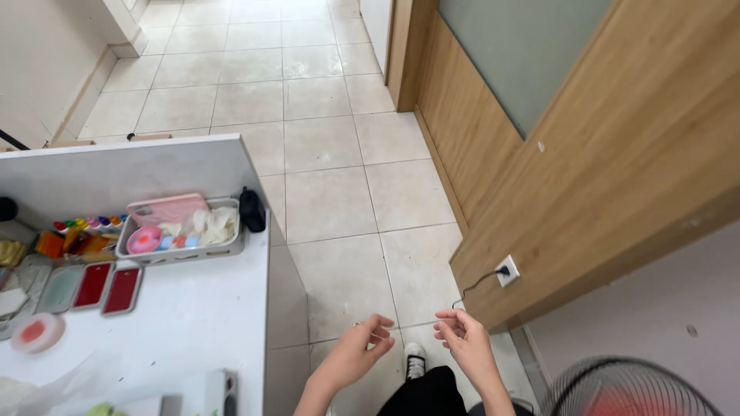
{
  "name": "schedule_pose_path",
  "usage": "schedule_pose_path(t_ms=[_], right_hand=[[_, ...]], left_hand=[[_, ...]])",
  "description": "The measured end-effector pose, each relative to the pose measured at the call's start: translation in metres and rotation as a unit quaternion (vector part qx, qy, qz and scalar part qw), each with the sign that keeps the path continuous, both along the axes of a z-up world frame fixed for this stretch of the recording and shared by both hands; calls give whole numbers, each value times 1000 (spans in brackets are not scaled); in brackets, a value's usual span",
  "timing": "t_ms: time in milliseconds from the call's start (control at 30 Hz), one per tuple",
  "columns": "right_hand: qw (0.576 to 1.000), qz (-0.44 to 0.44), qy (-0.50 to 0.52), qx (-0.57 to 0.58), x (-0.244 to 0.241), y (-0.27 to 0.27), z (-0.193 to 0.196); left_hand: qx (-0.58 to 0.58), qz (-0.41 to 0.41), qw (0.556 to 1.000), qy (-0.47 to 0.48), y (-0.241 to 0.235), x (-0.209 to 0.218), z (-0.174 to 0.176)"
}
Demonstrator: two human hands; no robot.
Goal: Checking and organizing scented candles in a display and workshop area.
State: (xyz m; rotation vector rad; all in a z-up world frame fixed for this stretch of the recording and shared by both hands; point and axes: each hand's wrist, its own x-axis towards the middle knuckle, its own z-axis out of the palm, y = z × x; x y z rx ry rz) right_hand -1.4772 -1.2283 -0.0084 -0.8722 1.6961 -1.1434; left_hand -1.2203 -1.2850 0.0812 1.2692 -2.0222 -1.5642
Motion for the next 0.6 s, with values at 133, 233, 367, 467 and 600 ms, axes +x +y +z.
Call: schedule_pose_path(t_ms=[133, 233, 367, 467, 600], right_hand=[[999, 38, 13, -15, -62, -107, 5], [996, 74, 22, -39, -101, -181, 19], [992, 106, 42, -58, -139, -275, 56], [990, 122, 53, -44, -157, -333, 47], [990, 133, 56, -2, -163, -409, 28]], left_hand=[[-13, 63, 998, 5, -86, -52, 1], [-31, 100, 995, 6, -139, -90, 27], [-4, 156, 988, 11, -213, -136, 33], [-2, 190, 982, 24, -259, -157, 36], [25, 218, 976, 13, -330, -164, 29]])
